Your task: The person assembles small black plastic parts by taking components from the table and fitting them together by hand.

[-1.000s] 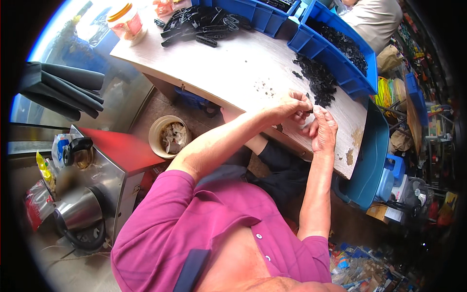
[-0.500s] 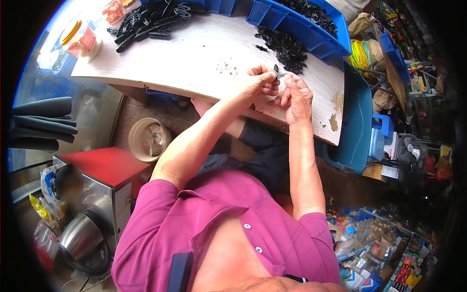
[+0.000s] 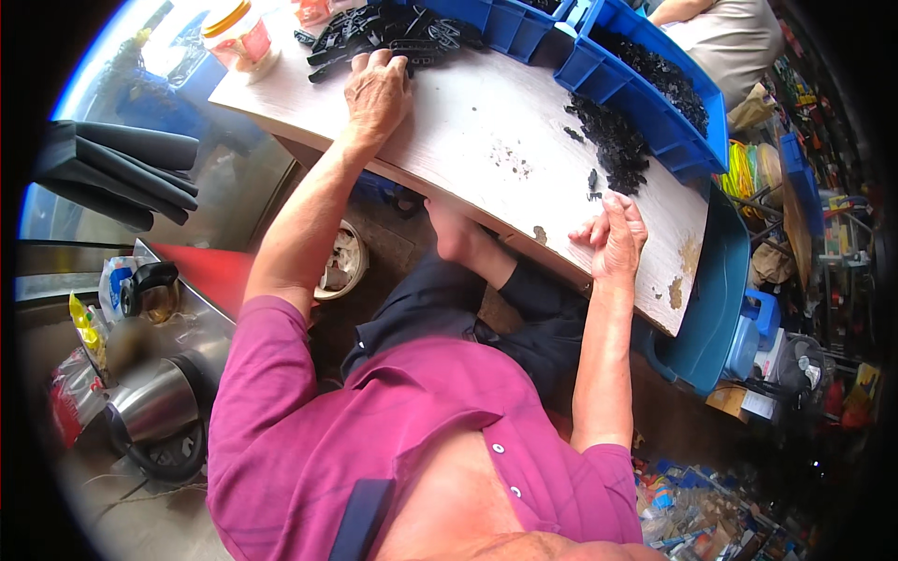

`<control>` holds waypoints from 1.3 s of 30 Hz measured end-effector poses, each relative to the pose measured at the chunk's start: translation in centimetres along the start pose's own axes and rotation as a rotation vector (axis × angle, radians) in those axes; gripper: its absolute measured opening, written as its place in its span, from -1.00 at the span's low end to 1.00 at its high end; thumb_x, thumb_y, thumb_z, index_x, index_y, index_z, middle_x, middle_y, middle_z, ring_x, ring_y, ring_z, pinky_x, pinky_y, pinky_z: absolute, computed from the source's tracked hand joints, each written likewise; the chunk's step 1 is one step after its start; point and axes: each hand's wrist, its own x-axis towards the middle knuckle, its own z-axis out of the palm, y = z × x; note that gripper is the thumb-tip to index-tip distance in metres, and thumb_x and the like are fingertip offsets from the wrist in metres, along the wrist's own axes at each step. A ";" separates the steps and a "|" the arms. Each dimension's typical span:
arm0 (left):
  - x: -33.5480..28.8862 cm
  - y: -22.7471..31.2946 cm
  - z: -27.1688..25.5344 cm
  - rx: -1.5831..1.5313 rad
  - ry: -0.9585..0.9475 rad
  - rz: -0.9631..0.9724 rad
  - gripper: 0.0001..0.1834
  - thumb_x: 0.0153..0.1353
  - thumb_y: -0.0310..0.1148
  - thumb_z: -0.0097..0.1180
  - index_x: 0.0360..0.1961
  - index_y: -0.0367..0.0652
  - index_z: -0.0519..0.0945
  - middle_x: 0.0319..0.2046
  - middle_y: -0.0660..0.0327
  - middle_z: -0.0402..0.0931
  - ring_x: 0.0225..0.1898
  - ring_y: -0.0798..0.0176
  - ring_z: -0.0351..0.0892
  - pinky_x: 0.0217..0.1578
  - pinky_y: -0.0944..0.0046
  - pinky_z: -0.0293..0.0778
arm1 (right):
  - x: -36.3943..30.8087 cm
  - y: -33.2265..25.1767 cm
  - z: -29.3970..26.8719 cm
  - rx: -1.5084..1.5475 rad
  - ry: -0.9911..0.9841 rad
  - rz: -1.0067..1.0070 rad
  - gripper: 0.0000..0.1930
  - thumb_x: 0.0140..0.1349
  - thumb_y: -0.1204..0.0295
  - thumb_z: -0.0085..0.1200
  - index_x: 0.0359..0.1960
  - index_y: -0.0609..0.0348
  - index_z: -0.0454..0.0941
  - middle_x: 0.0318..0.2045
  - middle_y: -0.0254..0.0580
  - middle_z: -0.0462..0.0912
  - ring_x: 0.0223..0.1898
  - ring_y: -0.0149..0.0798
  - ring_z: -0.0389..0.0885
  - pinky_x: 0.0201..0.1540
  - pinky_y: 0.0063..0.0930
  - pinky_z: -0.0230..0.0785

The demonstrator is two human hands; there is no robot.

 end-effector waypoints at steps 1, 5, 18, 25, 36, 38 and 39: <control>0.1 -0.6 0.0 0.029 -0.005 0.085 -0.73 0.08 -0.39 0.19 -0.13 -0.07 0.63 -0.12 0.17 0.56 -0.03 0.01 0.46 -0.07 0.10 0.48 | -0.1 0.0 0.1 0.003 0.009 0.002 -0.83 0.18 0.36 0.21 -0.32 0.16 0.51 -0.85 -0.38 0.32 -0.82 -0.38 0.40 -0.65 -0.36 0.48; -0.4 -0.6 0.0 -0.024 -0.032 0.198 -0.80 0.05 -0.38 0.20 -0.24 -0.07 0.61 -0.18 0.21 0.55 -0.07 0.02 0.46 -0.17 0.08 0.53 | 0.0 0.1 0.1 -0.004 0.012 -0.010 -0.83 0.18 0.36 0.21 -0.31 0.16 0.53 -0.85 -0.39 0.32 -0.81 -0.39 0.42 -0.66 -0.37 0.46; -1.6 1.2 -0.5 -0.432 -0.183 -0.125 -0.81 0.15 -0.19 0.20 -0.28 -0.02 0.68 -0.34 0.21 0.62 -0.22 0.08 0.56 -0.14 0.11 0.47 | -0.1 0.3 -0.1 -0.002 0.011 -0.025 -0.85 0.21 0.36 0.20 -0.33 0.15 0.53 -0.84 -0.39 0.32 -0.78 -0.37 0.45 -0.66 -0.41 0.43; -4.0 3.7 -2.3 -0.492 -0.165 -0.119 -0.77 0.03 -0.37 0.30 -0.23 -0.07 0.63 -0.32 0.27 0.62 -0.21 0.13 0.53 -0.15 0.18 0.46 | 0.2 0.6 -0.4 -0.018 -0.009 -0.032 -0.88 0.23 0.35 0.16 -0.32 0.10 0.56 -0.83 -0.37 0.35 -0.75 -0.36 0.48 -0.64 -0.31 0.53; -6.1 9.4 -3.2 -1.249 -0.333 -0.476 -0.75 0.17 -0.40 0.24 -0.12 -0.19 0.59 -0.42 0.36 0.51 -0.38 0.53 0.39 -0.38 0.49 0.34 | -0.1 0.0 1.0 0.203 0.038 -0.011 -0.91 0.27 0.37 0.11 -0.28 0.07 0.54 -0.79 -0.32 0.39 -0.67 -0.34 0.51 -0.51 -0.12 0.61; -6.8 12.5 -3.6 -1.492 -0.429 -0.596 -0.71 0.15 -0.39 0.25 -0.09 -0.17 0.57 -0.41 0.32 0.53 -0.46 0.48 0.47 -0.45 0.48 0.42 | -0.2 0.2 1.8 0.232 0.023 -0.022 -0.90 0.27 0.36 0.11 -0.26 0.08 0.53 -0.79 -0.32 0.39 -0.68 -0.33 0.49 -0.49 -0.08 0.62; -6.8 14.0 -4.5 -1.645 -0.539 -0.716 -0.69 0.16 -0.41 0.26 -0.06 -0.16 0.56 -0.37 0.29 0.54 -0.50 0.51 0.45 -0.48 0.53 0.40 | -0.2 0.3 2.2 0.247 0.012 -0.025 -0.89 0.27 0.36 0.11 -0.26 0.08 0.52 -0.79 -0.32 0.39 -0.69 -0.33 0.49 -0.49 -0.07 0.62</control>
